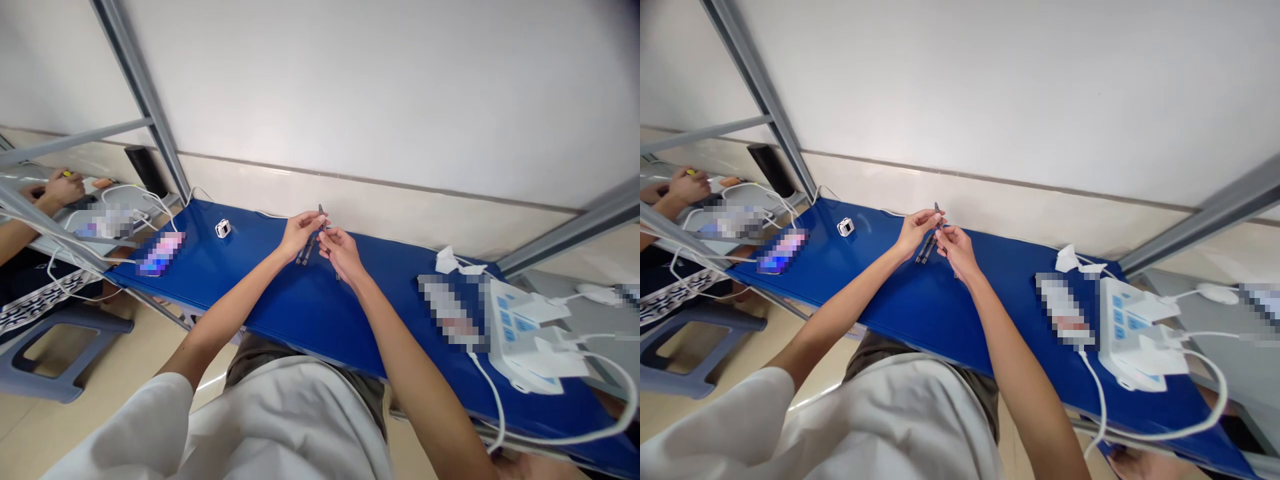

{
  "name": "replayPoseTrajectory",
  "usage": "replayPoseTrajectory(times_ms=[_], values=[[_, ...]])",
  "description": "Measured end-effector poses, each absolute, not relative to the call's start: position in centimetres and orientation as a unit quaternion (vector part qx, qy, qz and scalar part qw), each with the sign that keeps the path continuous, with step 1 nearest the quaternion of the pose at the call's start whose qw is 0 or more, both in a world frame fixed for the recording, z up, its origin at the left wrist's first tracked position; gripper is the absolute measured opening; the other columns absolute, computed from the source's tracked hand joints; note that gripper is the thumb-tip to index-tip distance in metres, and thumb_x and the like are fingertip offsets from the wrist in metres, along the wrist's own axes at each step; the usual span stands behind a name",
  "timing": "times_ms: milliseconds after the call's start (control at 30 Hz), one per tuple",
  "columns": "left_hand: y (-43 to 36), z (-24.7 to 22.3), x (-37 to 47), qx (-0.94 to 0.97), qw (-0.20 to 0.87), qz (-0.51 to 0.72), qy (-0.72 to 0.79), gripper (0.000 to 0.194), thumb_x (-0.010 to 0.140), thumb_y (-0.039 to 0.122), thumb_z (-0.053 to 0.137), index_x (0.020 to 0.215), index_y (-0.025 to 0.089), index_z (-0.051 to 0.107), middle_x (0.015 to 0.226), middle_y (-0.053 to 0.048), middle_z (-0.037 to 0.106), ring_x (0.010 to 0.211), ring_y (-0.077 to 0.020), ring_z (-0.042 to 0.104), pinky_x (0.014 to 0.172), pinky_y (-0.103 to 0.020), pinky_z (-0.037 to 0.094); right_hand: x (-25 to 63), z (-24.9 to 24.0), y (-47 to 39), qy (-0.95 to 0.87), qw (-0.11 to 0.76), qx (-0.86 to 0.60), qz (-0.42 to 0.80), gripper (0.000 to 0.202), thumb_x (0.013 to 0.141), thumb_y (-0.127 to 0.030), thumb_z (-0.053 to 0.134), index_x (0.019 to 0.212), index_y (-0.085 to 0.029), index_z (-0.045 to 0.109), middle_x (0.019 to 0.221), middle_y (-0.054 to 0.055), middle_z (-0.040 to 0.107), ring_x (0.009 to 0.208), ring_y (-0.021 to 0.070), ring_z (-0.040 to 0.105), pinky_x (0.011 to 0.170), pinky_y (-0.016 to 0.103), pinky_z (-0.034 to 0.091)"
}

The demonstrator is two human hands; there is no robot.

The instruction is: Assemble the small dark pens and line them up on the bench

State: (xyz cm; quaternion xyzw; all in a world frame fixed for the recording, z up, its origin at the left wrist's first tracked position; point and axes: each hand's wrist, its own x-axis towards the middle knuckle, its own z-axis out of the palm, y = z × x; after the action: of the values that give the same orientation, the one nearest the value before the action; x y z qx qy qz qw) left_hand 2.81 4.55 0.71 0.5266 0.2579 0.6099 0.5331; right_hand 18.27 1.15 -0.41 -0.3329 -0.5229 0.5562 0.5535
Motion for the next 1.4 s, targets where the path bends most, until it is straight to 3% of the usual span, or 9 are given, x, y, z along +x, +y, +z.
replayPoseTrajectory(times_ms=[300, 433, 533, 700, 867, 967, 1100, 1300, 1400], values=[[4.0, 1.1, 2.8, 0.499, 0.597, 0.582, 0.236, 0.052, 0.089, 0.062, 0.090, 0.119, 0.022, 0.076, 0.111, -0.012, 0.085, 0.087, -0.0219, 0.077, 0.083, -0.036, 0.060, 18.1, -0.4, 1.3, -0.523, 0.541, -0.332, 0.568, 0.054, 0.081, -0.072, 0.093, 0.098, -0.027, 0.069, 0.082, -0.001, 0.058, 0.060, 0.0112, 0.040, 0.051, 0.027, 0.032], [4.1, 0.8, 3.1, 0.505, 0.580, 0.593, 0.239, 0.049, 0.088, 0.065, 0.090, 0.104, 0.022, 0.072, 0.108, -0.010, 0.085, 0.086, -0.0197, 0.076, 0.083, -0.034, 0.059, 18.2, -0.6, 1.4, -0.533, 0.549, -0.334, 0.551, 0.054, 0.081, -0.072, 0.094, 0.094, -0.026, 0.068, 0.083, 0.000, 0.059, 0.061, 0.0108, 0.042, 0.051, 0.026, 0.032], [4.5, 0.6, 2.9, 0.515, 0.545, 0.611, 0.255, 0.043, 0.087, 0.060, 0.092, 0.098, 0.021, 0.078, 0.103, -0.008, 0.083, 0.092, -0.0192, 0.075, 0.088, -0.032, 0.059, 18.3, -0.6, 1.5, -0.542, 0.546, -0.326, 0.549, 0.053, 0.082, -0.072, 0.093, 0.094, -0.026, 0.069, 0.085, 0.000, 0.060, 0.061, 0.0110, 0.044, 0.051, 0.027, 0.033], [4.5, 1.0, 2.6, 0.492, 0.583, 0.601, 0.237, 0.049, 0.085, 0.056, 0.095, 0.117, 0.021, 0.082, 0.110, -0.010, 0.085, 0.095, -0.0213, 0.077, 0.095, -0.036, 0.059, 18.3, -0.6, 1.6, -0.544, 0.544, -0.336, 0.543, 0.055, 0.083, -0.076, 0.090, 0.098, -0.027, 0.071, 0.084, 0.000, 0.061, 0.059, 0.0112, 0.042, 0.050, 0.028, 0.033], [4.3, 1.0, 2.8, 0.498, 0.571, 0.604, 0.246, 0.044, 0.083, 0.058, 0.096, 0.099, 0.020, 0.079, 0.108, -0.011, 0.085, 0.102, -0.0249, 0.079, 0.097, -0.039, 0.060, 18.4, -0.7, 1.7, -0.551, 0.555, -0.352, 0.515, 0.054, 0.082, -0.074, 0.091, 0.095, -0.027, 0.069, 0.084, 0.001, 0.062, 0.059, 0.0121, 0.045, 0.049, 0.028, 0.034], [4.5, 0.7, 2.9, 0.496, 0.580, 0.600, 0.240, 0.044, 0.086, 0.056, 0.094, 0.109, 0.020, 0.083, 0.118, -0.012, 0.084, 0.109, -0.0268, 0.078, 0.101, -0.040, 0.059, 18.5, -0.8, 1.8, -0.555, 0.554, -0.341, 0.519, 0.052, 0.084, -0.074, 0.090, 0.097, -0.027, 0.070, 0.085, 0.001, 0.062, 0.059, 0.0119, 0.045, 0.048, 0.028, 0.034], [4.7, 0.6, 3.1, 0.468, 0.601, 0.610, 0.217, 0.052, 0.092, 0.063, 0.087, 0.124, 0.023, 0.079, 0.112, -0.012, 0.083, 0.108, -0.0264, 0.078, 0.102, -0.042, 0.058, 18.5, -1.0, 1.9, -0.552, 0.567, -0.355, 0.498, 0.051, 0.084, -0.073, 0.090, 0.098, -0.028, 0.070, 0.085, 0.001, 0.064, 0.059, 0.0122, 0.046, 0.047, 0.027, 0.035], [4.7, 0.5, 3.1, 0.493, 0.516, 0.636, 0.292, 0.038, 0.084, 0.055, 0.096, 0.090, 0.022, 0.077, 0.095, -0.005, 0.078, 0.102, -0.0221, 0.074, 0.102, -0.036, 0.056, 18.7, -1.4, 2.1, -0.559, 0.581, -0.382, 0.452, 0.051, 0.079, -0.067, 0.096, 0.096, -0.027, 0.070, 0.080, 0.001, 0.067, 0.059, 0.0124, 0.048, 0.047, 0.027, 0.038], [4.7, 0.7, 2.7, 0.491, 0.542, 0.627, 0.269, 0.039, 0.086, 0.051, 0.095, 0.106, 0.021, 0.083, 0.107, -0.009, 0.083, 0.107, -0.0249, 0.075, 0.104, -0.040, 0.055, 18.8, -1.4, 2.2, -0.561, 0.574, -0.370, 0.468, 0.051, 0.082, -0.070, 0.093, 0.098, -0.026, 0.074, 0.084, 0.003, 0.070, 0.058, 0.0119, 0.048, 0.046, 0.027, 0.037]])
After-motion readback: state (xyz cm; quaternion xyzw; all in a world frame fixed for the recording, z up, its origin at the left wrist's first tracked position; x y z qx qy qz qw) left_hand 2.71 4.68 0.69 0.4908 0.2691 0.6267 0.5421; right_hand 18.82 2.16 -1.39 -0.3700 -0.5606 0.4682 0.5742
